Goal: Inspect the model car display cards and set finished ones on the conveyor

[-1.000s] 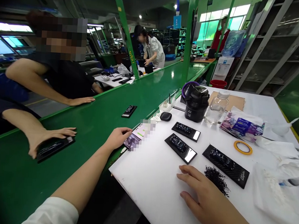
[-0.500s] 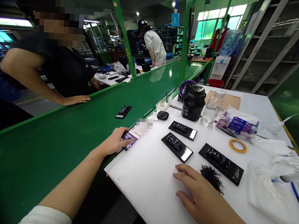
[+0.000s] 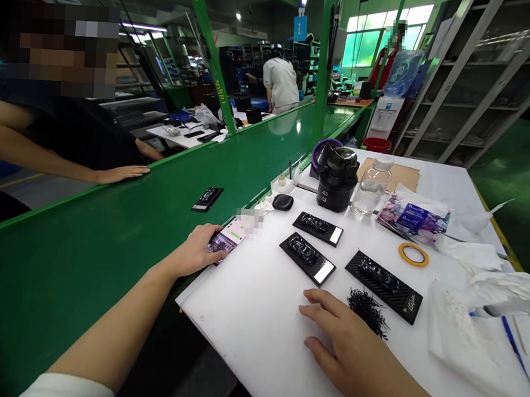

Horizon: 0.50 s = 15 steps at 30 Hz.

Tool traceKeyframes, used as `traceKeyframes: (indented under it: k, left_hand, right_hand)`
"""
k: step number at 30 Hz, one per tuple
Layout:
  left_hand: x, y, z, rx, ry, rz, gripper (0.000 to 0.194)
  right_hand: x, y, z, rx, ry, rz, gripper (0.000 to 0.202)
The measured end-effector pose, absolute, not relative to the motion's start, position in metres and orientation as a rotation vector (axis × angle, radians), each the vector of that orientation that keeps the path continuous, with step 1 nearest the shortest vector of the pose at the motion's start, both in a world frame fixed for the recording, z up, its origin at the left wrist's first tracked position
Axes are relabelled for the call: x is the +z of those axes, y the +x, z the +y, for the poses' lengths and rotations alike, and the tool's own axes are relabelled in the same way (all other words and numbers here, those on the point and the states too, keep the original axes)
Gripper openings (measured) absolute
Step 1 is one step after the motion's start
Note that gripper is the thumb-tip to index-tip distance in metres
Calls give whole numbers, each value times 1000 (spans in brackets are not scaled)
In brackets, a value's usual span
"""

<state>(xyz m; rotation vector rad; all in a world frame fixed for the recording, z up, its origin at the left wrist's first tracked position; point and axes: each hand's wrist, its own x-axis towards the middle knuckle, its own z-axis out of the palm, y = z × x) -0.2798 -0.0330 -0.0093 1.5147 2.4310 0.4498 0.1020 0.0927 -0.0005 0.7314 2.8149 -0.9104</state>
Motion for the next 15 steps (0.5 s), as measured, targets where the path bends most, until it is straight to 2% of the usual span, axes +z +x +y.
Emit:
traceKeyframes:
  k: [6, 12, 15]
  left_hand:
    - [-11, -281, -31, 484, 1487, 2451, 72]
    - [-15, -293, -30, 574, 1507, 2468, 49]
    - [-15, -298, -31, 584, 1544, 2452, 46]
  right_hand:
    - [0, 101, 92, -920, 712, 2827, 42]
    - [2, 102, 92, -952, 715, 2827, 41]
    - [3, 102, 91, -960, 718, 2834, 41]
